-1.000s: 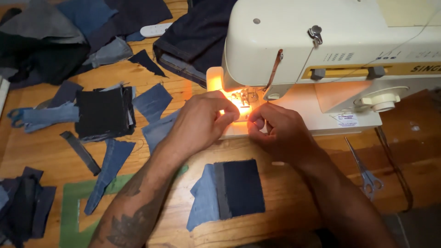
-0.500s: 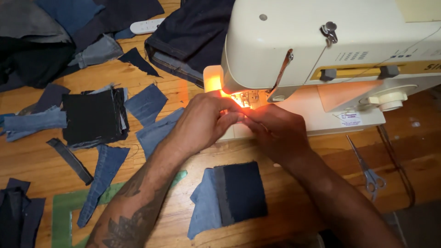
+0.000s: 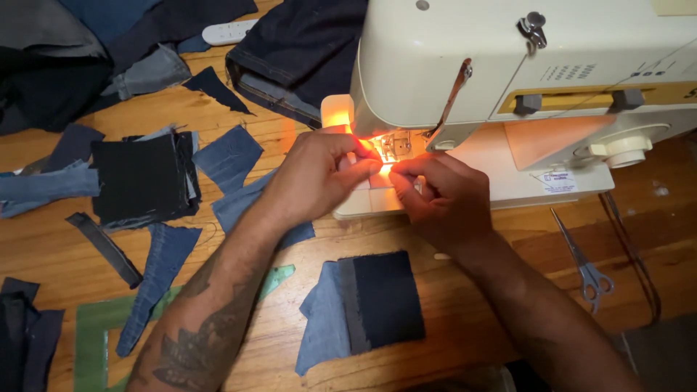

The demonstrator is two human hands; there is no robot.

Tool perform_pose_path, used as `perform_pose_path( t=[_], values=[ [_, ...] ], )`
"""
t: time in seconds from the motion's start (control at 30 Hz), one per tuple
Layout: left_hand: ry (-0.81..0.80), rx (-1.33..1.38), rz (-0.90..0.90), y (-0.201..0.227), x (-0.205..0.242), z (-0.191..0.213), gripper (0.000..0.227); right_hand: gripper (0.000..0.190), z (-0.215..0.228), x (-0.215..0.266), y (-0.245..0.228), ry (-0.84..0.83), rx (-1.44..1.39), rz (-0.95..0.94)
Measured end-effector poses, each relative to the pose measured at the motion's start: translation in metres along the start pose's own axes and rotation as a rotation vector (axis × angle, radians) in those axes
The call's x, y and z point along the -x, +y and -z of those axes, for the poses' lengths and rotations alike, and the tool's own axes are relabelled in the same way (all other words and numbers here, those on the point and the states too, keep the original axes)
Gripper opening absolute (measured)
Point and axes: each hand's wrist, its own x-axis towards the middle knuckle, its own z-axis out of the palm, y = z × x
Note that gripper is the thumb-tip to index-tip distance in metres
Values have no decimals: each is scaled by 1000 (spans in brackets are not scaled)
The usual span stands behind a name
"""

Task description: Cutting and arranging denim fabric scraps to create a patchwork design on a workbench

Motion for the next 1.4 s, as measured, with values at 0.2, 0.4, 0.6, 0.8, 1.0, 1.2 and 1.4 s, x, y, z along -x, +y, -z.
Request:
perform_pose_path(
  t=[0.2,0.4,0.6,0.8,1.0,1.2,1.4],
  values=[
    [-31,17,26,8,1,-1,10,45,9,-5,-13,-73,-190,-79],
    [-34,-5,43,4,-3,-3,12,25,0,-4,-7,13,-119,3],
    [-15,-3,22,3,0,-4,13,12,-4,-3,-11,53,-45,19],
    [53,-10,26,-9,-9,-4,17,13,-6,-4,-6,70,-13,83],
    [59,129,179,-24,-4,-6,16,13,-13,2,-14,202,-151,-64],
    [102,49,149,-20,-2,-3,18,17,-33,-2,-44,250,-245,-382],
    [178,-44,55,-38,-6,-12,26,21,-37,-13,-43,309,-5,-457]
  ],
)
